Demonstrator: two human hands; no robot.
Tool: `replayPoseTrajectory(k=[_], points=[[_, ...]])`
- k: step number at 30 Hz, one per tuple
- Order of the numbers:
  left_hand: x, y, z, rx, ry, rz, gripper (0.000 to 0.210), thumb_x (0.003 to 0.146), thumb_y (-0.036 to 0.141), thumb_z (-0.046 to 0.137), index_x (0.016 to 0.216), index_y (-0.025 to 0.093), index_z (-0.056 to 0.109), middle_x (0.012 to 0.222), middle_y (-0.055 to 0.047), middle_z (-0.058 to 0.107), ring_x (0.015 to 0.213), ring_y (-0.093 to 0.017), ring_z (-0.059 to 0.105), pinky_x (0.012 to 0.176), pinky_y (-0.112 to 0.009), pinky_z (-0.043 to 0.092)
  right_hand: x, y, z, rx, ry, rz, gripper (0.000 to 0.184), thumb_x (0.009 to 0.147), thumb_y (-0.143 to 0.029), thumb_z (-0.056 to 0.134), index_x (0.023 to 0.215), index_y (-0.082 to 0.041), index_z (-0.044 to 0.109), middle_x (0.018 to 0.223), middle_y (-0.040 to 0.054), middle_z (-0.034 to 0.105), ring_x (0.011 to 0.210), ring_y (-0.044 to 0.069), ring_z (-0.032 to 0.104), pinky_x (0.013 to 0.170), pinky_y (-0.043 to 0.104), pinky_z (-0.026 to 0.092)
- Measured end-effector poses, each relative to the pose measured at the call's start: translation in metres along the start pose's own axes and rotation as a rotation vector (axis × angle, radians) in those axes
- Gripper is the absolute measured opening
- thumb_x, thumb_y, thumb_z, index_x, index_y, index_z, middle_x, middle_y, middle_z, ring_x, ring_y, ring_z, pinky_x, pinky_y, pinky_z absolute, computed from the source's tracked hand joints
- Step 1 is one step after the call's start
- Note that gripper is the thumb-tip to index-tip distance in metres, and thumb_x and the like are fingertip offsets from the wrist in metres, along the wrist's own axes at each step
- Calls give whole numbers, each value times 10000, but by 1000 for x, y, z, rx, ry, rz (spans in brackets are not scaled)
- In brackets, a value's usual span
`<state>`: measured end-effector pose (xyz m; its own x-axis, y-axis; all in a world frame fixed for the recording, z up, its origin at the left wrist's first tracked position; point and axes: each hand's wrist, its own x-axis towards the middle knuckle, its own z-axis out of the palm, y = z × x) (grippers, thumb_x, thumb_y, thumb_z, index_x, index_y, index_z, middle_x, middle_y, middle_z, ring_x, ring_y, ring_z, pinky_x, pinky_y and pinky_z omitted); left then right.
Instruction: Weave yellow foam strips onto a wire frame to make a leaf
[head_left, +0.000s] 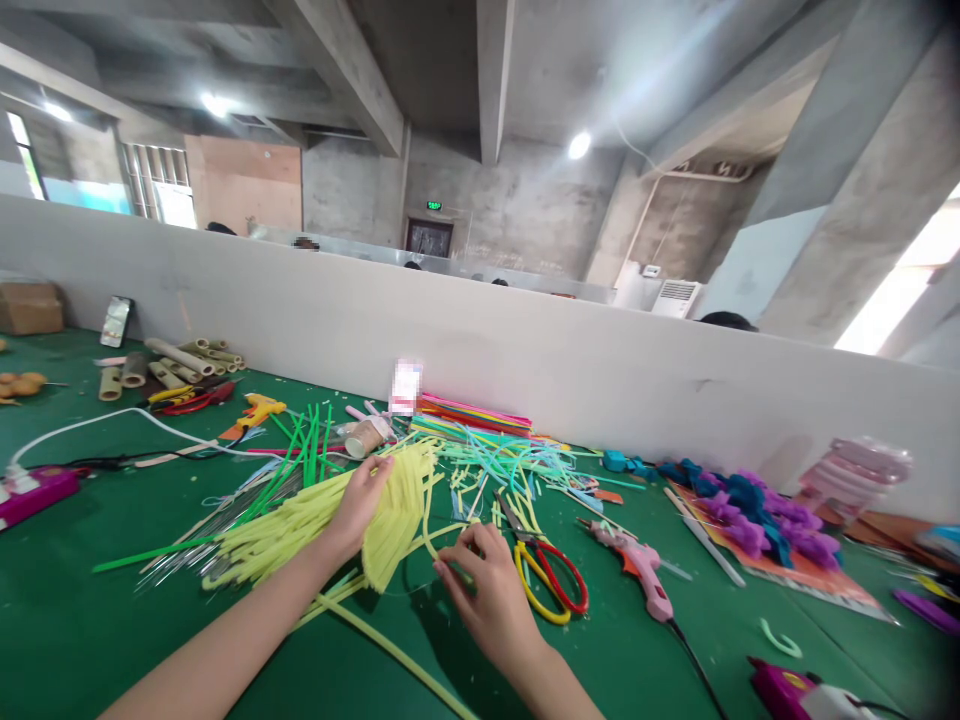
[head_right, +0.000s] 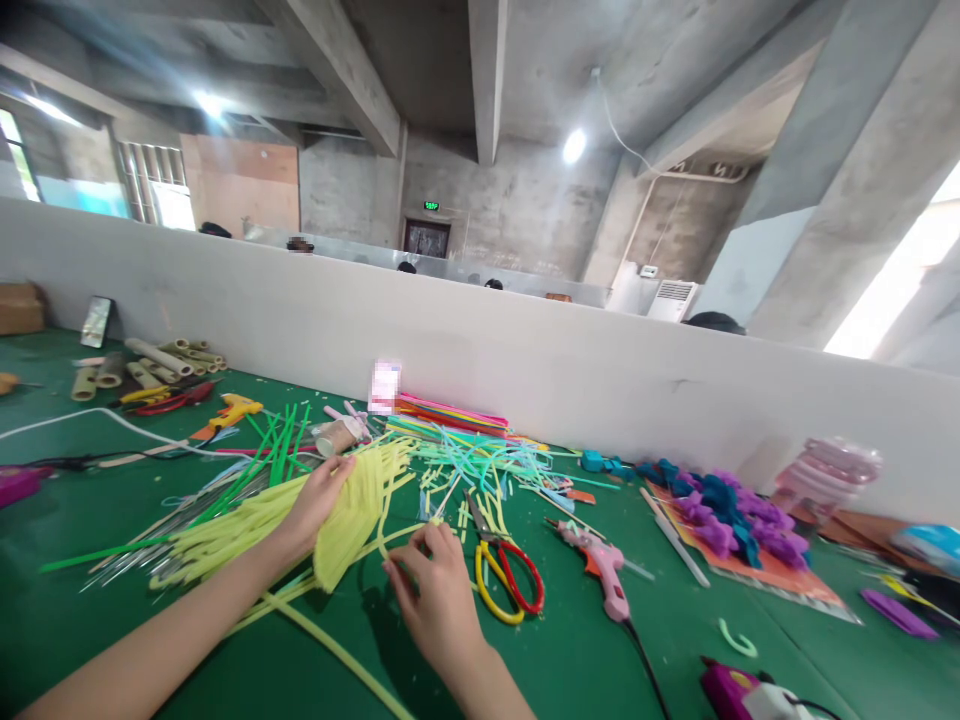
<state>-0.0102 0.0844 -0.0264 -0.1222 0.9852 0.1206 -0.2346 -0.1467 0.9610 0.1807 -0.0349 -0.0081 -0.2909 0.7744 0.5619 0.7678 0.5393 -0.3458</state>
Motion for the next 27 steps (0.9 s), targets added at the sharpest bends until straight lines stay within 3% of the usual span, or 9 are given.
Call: replayPoseTrajectory(k=[6,14,23,27], points=[[-4,2,2,11,-10,16,466,658,587,682,850,168,614,808,-42,675,751,-208,624,674,-279,441,0,5,3,-195,-2,-50,123,888,-240,583,888,-290,695,708,12,559,742,185,494,644,305,318],[-6,7,3,-14,-14,14,458,650,576,690,849,169,626,775,-37,681,747,-218,638,678,-296,456,2,7,2,-381,71,-185,178,940,-231,489,888,-233,659,678,16,582,678,170,500,634,319,273],[-10,5,7,-69,-72,-38,415,680,536,693,809,147,626,791,-61,702,737,-225,661,661,-302,483,-2,-1,9,-287,67,-167,184,938,-225,493,823,-218,637,666,5,610,631,151,525,626,307,293],[-5,3,5,-114,-44,-55,423,697,529,684,879,152,625,874,-70,714,793,-230,673,689,-304,496,-1,-5,8,-248,65,-134,191,896,-273,559,723,-224,624,671,15,616,745,186,544,738,338,355]])
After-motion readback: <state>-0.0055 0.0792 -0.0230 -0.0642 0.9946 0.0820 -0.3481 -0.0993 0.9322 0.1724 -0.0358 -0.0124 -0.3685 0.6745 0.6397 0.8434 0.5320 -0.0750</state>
